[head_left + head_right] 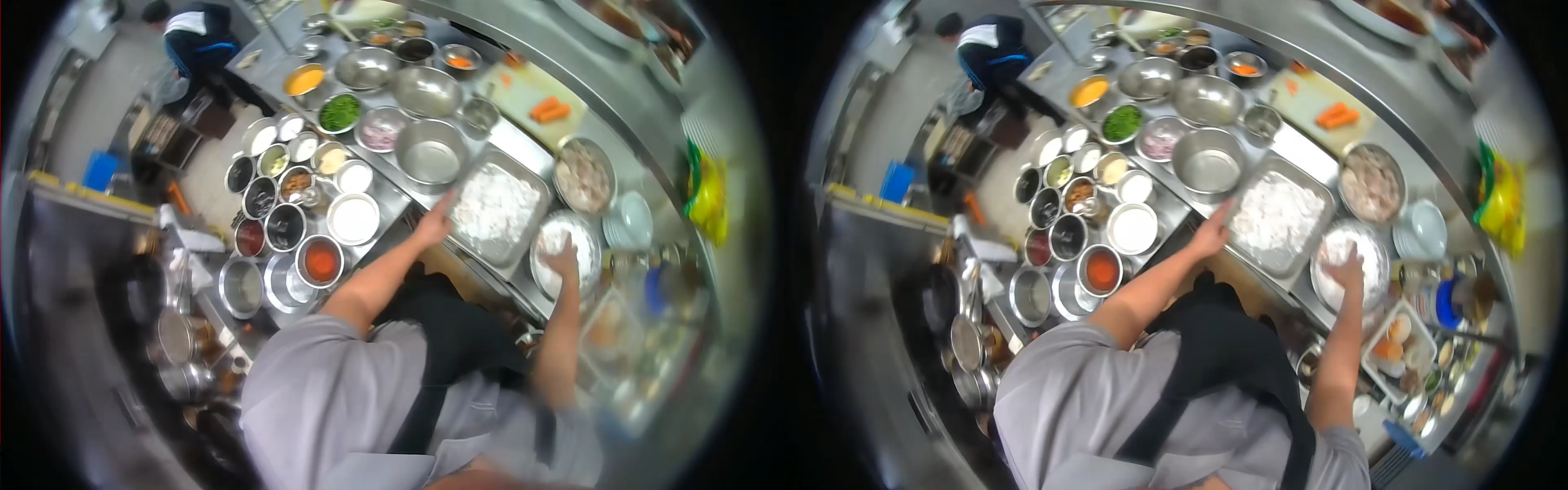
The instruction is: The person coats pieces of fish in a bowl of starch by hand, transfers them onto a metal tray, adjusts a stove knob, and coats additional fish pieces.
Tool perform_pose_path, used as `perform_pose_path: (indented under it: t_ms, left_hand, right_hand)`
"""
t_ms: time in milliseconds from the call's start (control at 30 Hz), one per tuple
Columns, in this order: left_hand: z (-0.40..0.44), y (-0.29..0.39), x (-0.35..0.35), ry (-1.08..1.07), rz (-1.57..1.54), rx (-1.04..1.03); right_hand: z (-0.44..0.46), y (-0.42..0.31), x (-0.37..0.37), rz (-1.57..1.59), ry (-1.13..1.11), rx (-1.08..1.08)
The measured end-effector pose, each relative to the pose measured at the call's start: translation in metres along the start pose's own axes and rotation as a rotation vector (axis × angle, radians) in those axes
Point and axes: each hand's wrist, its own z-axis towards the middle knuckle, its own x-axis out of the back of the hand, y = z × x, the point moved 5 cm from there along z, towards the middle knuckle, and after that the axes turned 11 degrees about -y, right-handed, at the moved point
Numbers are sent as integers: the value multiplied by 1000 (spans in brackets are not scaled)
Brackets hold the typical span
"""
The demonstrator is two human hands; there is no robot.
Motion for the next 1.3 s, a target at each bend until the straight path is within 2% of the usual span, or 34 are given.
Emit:
perform_pose_path:
  t_ms: [33, 100, 233, 333, 400, 467, 500, 533, 600, 633, 733, 800, 867, 1033, 1100, 1200, 1233, 1267, 1300]
  left_hand:
    - [0, 7, 2, -38, -79, 66]
    - [-3, 16, 6, -15, -126, 37]
    - [-3, 16, 7, 1, -120, 41]
    - [-1, 13, 6, -26, -152, 33]
    - [0, 8, 4, -41, -146, 23]
    - [0, -2, -3, 23, -24, 18]
    - [-3, 9, 1, -34, -37, 120]
    - [-7, 18, 9, -118, -55, 218]
    - [-6, 25, 10, -163, 9, 317]
    - [-6, 27, 8, -185, 35, 285]
    - [4, 10, -3, 41, 146, -85]
    - [3, 26, 1, 11, 66, -84]
    - [3, 28, 2, -115, -57, 152]
    - [3, 31, 4, -84, -67, 106]
    - [3, 28, 3, -99, -54, 110]
    - [-1, 14, -1, -76, 189, 48]
    - [-1, 35, 7, -320, 165, 382]
    - [-2, 24, 5, -222, 166, 258]
    - [-4, 12, 1, -128, 177, 134]
  right_hand:
    - [-30, -27, 14, 2, 26, -88]
    - [-59, -53, 33, -28, 53, -198]
    - [-51, -31, 37, -16, 11, -69]
    - [-38, -4, 50, -78, 151, -11]
    - [-30, 14, 55, -114, 178, 267]
    - [-17, 33, 61, 6, 128, 292]
    - [-16, 37, 65, -19, 141, 349]
    - [-17, 35, 71, -100, 86, 292]
    - [-24, 35, 79, -47, 168, 236]
    - [-42, 22, 90, -43, 270, 262]
    - [-70, -15, 128, -37, 145, 92]
    - [-69, -18, 130, 48, 103, 72]
    - [-65, -13, 126, 36, 82, 91]
    - [-42, 2, 108, 86, 62, 218]
    - [-58, -14, 112, 106, -54, 240]
    - [-33, -6, 82, -54, -100, 265]
    - [-3, 4, 49, -117, -84, 256]
    - [-16, -16, 54, -78, -176, 190]
    - [-15, -25, 44, 26, -174, 172]
